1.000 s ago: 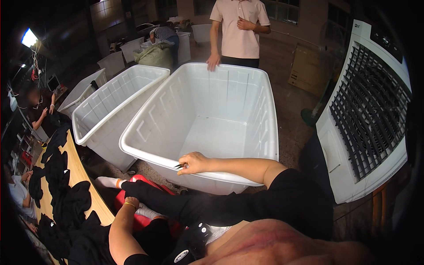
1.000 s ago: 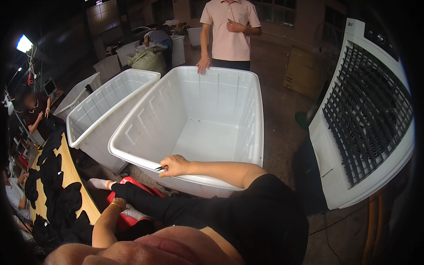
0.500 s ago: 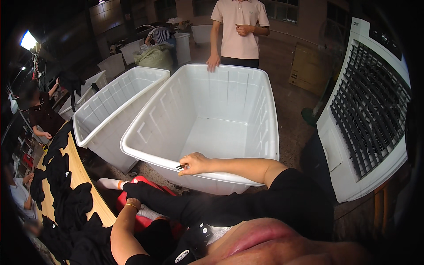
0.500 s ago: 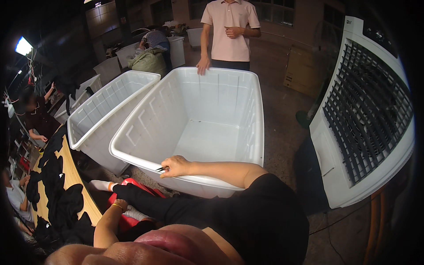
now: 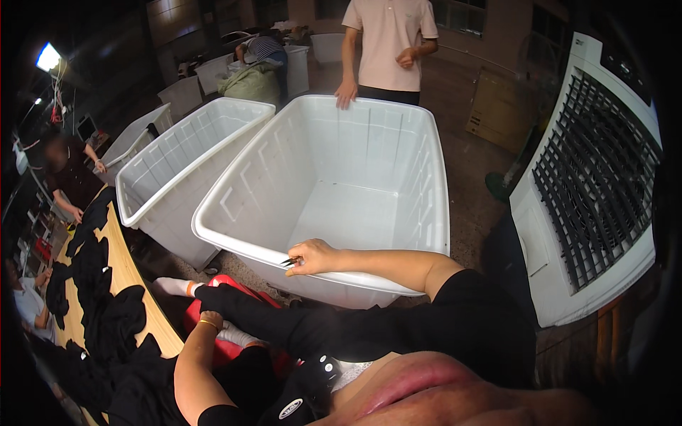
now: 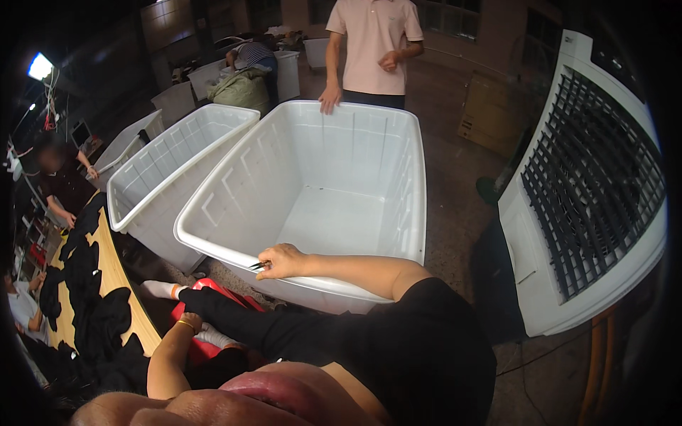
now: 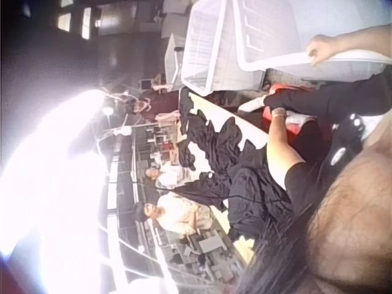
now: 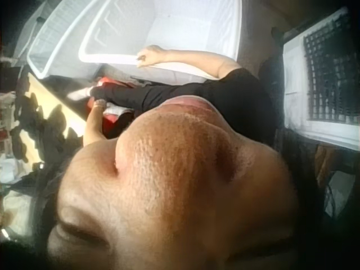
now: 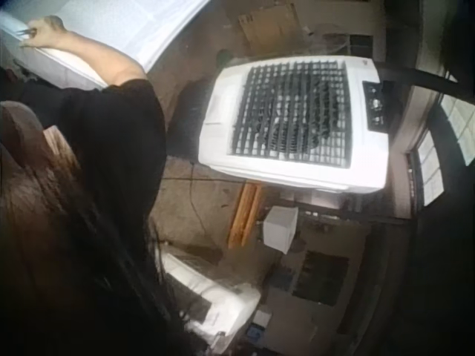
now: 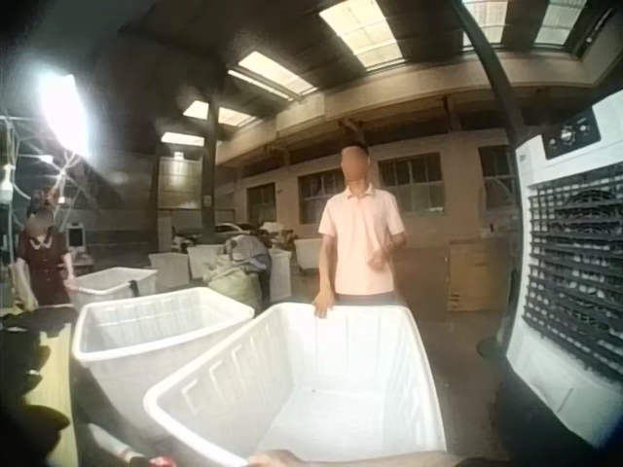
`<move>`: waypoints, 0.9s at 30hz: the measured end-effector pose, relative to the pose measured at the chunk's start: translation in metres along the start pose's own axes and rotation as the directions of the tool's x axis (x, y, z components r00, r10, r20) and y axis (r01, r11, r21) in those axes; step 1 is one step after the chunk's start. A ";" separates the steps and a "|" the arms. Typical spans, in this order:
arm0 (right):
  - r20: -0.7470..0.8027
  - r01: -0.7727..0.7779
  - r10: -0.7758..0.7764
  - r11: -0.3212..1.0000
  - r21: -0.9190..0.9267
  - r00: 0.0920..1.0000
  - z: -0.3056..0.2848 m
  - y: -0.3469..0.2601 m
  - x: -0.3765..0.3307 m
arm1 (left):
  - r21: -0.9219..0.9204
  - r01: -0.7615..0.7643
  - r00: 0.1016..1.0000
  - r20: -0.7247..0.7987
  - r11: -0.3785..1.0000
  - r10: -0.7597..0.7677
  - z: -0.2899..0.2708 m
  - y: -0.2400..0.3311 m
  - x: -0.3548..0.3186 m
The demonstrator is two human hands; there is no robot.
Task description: Inspecting black textile garments and trimming loose threads using scissors.
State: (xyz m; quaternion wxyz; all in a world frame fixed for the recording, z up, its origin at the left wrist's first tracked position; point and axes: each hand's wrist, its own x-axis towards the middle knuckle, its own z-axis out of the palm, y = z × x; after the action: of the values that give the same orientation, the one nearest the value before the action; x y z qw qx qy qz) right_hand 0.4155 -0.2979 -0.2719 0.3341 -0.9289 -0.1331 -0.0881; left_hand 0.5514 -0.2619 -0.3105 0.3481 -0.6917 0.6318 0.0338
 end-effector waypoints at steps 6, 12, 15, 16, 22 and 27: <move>-0.098 0.105 -0.098 0.992 0.073 0.990 0.002 0.010 0.010 | -0.319 0.316 0.945 0.186 0.894 -0.268 0.083 -0.004 -0.102; -0.061 0.035 -0.038 0.998 -0.055 0.997 -0.007 -0.010 0.008 | -0.492 0.651 0.756 0.485 0.578 -0.439 0.199 0.051 -0.237; 0.005 0.011 -0.010 0.996 -0.094 1.000 0.003 -0.013 0.018 | -0.502 0.680 0.732 0.514 0.535 -0.448 0.218 0.050 -0.249; 0.020 0.018 -0.017 0.996 -0.083 1.000 0.006 -0.018 0.027 | -0.501 0.684 0.728 0.520 0.531 -0.447 0.222 0.047 -0.252; 0.068 0.103 -0.125 0.960 0.261 0.990 0.024 -0.051 0.115 | -0.464 0.692 0.711 0.566 0.553 -0.416 0.235 0.018 -0.264; 0.133 -0.183 0.125 0.682 0.708 0.983 0.045 -0.018 0.155 | -0.669 0.620 0.550 -0.001 0.410 -0.835 0.122 -0.067 -0.292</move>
State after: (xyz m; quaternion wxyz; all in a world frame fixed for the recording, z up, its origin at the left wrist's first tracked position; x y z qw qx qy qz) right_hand 0.5605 -0.2264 -0.2565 0.6706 -0.7354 -0.0908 0.0337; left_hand 0.6015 0.0471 -0.2310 -0.0247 -0.9637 0.2621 -0.0450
